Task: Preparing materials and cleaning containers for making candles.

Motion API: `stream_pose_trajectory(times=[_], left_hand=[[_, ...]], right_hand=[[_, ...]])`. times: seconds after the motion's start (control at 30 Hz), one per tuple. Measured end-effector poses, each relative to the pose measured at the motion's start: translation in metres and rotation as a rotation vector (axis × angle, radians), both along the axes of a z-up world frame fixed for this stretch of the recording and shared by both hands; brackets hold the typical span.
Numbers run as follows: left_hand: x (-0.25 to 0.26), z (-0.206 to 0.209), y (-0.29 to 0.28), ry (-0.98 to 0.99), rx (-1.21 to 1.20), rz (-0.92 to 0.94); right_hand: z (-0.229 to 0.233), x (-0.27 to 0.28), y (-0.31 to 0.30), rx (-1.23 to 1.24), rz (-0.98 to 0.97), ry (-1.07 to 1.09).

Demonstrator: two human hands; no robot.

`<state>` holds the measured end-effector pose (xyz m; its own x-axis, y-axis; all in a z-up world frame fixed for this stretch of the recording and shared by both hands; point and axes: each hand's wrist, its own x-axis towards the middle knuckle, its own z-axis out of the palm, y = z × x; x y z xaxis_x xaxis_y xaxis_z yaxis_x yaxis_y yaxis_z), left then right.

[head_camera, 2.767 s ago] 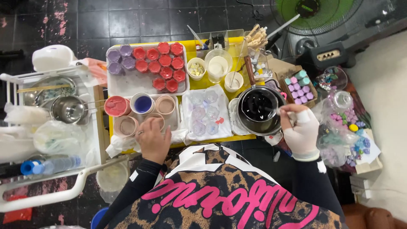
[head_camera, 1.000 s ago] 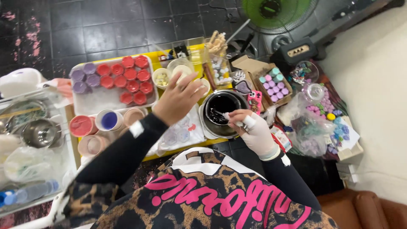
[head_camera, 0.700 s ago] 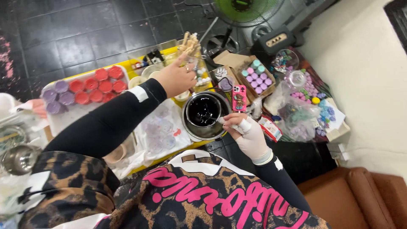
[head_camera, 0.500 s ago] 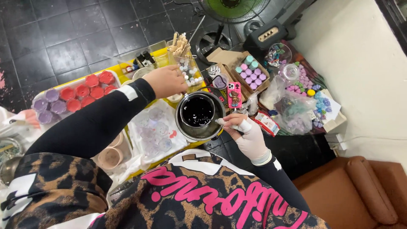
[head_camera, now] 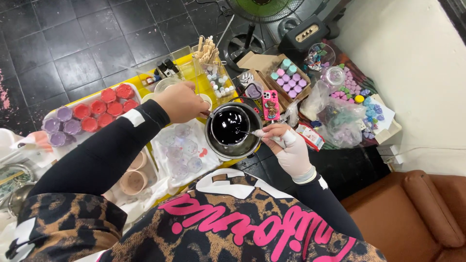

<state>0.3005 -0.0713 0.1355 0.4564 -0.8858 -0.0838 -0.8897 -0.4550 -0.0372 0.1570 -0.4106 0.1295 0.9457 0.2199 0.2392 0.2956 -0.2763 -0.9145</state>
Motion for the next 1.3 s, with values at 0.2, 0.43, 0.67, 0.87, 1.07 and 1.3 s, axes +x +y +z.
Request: stream_pose_trajectory(times=[0.2, 0.43, 0.67, 0.87, 1.07, 1.3], left_hand=[[-0.021, -0.003, 0.013, 0.172, -0.209, 0.097], [-0.05, 0.015, 0.011, 0.321, -0.216, 0.358], [-0.069, 0.021, 0.019, 0.194, -0.383, 0.32], [-0.087, 0.047, 0.019, 0.15, -0.323, 0.398], [-0.101, 0.052, 0.021, 0.121, -0.342, 0.421], [-0.109, 0.041, 0.029, 0.141, -0.411, 0.451]], right_hand=[[-0.009, 0.0, 0.0, 0.295, 0.039, 0.132], [-0.006, -0.001, -0.009, 0.255, 0.007, 0.076], [0.006, -0.002, -0.01, 0.353, -0.014, 0.1], [0.013, -0.003, -0.009, 0.347, -0.011, 0.055], [0.021, -0.005, -0.003, 0.432, -0.014, 0.095], [0.026, -0.011, 0.007, 0.277, 0.161, 0.103]])
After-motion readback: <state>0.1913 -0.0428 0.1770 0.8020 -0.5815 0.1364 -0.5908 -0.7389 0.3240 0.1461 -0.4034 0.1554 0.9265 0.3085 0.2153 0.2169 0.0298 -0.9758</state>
